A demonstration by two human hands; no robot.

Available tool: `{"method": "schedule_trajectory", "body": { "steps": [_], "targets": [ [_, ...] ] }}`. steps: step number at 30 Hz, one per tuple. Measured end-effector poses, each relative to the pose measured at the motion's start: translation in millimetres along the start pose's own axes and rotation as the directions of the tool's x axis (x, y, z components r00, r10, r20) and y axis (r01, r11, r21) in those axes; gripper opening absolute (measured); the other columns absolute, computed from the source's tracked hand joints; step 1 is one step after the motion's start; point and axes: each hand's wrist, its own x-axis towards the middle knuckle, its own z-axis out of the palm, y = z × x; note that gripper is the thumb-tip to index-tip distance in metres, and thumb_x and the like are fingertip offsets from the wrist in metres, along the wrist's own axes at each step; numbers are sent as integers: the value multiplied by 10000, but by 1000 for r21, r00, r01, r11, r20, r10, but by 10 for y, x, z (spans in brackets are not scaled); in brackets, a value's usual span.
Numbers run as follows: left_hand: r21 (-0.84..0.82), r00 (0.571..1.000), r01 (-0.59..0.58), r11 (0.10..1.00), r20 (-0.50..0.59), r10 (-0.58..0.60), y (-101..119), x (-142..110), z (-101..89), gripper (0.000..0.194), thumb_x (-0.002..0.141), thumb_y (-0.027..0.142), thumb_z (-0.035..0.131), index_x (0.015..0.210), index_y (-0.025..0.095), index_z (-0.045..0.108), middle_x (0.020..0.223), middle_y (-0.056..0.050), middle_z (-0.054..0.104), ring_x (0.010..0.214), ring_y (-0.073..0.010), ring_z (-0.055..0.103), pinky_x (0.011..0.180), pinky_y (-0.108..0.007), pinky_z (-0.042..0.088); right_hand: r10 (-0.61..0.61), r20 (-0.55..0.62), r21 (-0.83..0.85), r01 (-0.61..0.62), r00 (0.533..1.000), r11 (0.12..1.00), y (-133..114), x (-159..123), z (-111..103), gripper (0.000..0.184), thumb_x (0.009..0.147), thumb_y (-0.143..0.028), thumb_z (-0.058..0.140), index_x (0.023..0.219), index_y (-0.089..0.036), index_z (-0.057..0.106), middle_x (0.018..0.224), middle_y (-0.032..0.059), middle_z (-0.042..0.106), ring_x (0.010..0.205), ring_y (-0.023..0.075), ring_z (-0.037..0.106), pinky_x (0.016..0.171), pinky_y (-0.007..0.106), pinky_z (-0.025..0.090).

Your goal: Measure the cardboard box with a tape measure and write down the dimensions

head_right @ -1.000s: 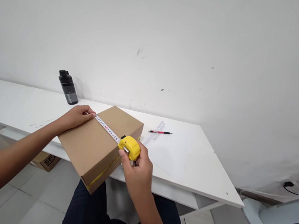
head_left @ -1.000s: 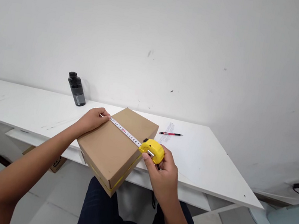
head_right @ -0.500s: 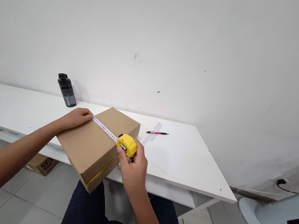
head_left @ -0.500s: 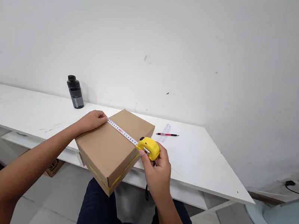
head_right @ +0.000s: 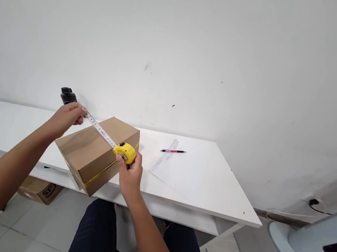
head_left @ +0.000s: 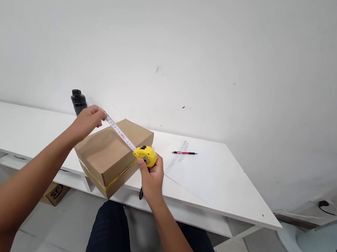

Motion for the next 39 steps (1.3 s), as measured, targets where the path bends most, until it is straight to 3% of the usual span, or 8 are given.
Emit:
{"method": "schedule_trajectory", "body": {
  "steps": [7, 12, 16, 20, 23, 29, 34, 39],
  "targets": [
    [231, 878, -365, 902, 407, 252, 363, -1496, 259, 328, 865, 609, 477, 747, 323, 587, 698, -42, 657, 618, -244, 596, 548, -386, 437, -355, 156, 38, 353, 922, 935, -302, -711, -454, 502, 850, -272, 824, 1298, -323, 602, 1199, 90, 773, 1073, 271, 757, 906, 434, 628],
    [179, 770, -545, 819, 493, 405, 154, -1874, 456, 293, 923, 472, 414, 855, 404, 691, 829, -74, 730, 766, -298, 684, 772, -517, 559, -441, 173, 55, 438, 881, 897, -202, -1087, -642, 598, 865, -208, 800, 1374, -409, 561, 1236, 81, 767, 1058, 271, 770, 861, 435, 652],
    [403, 808, -560, 724, 71, 585, -320, -1961, 600, 392, 902, 454, 566, 1282, 456, 662, 1395, -35, 656, 1420, -373, 505, 1243, -651, 292, -216, 49, 70, 212, 975, 975, 75, -997, -654, 721, 836, -268, 825, 1450, -362, 459, 1201, 81, 761, 1069, 272, 763, 886, 437, 638],
    [469, 818, -312, 826, -310, 485, -907, -2036, 767, 915, 891, 568, 625, 1657, 317, 192, 1728, -123, 206, 1608, -418, 139, 1279, -695, 146, 248, -47, 268, -227, 968, 936, 225, -384, -587, 835, 728, -450, 881, 1428, -304, 450, 929, -21, 715, 588, 120, 627, 588, 287, 563],
    [387, 868, -187, 903, -364, 336, -1247, -2120, 892, 1096, 881, 657, 612, 1674, 222, -6, 1732, -208, 120, 1605, -445, 116, 1268, -713, 138, 299, 3, 313, -285, 954, 906, 254, 217, -530, 573, 642, -613, 862, 991, -226, 621, 673, -97, 534, 430, 41, 317, 480, 241, 423],
    [192, 944, -29, 981, -317, 91, -1471, -2454, 1282, 1109, 873, 604, 653, 1659, 334, -80, 1748, -164, 91, 1607, -422, 161, 1250, -686, 263, 253, -83, 228, -229, 964, 946, 420, 1025, -348, 581, 654, -641, 826, 1014, -226, 636, 860, -49, 670, 652, 96, 561, 627, 233, 462],
    [238, 945, -88, 967, -287, 157, -1394, -2315, 1452, 1137, 898, 574, 642, 1639, 317, -181, 1758, -172, -22, 1621, -414, 34, 1261, -695, 201, 242, -35, 164, -234, 970, 958, 523, 1048, -194, 588, 716, -706, 725, 1010, -202, 651, 888, 18, 737, 795, 180, 691, 722, 298, 540],
    [185, 909, -92, 978, -385, 158, -1274, -2168, 1132, 1006, 950, 590, 561, 1664, 300, -87, 1753, -160, 90, 1615, -398, 142, 1272, -647, 222, 141, -102, 79, -133, 985, 988, 272, 811, -266, 615, 758, -698, 710, 1099, -190, 644, 1039, 63, 751, 970, 226, 702, 863, 358, 558]
  ]
}}
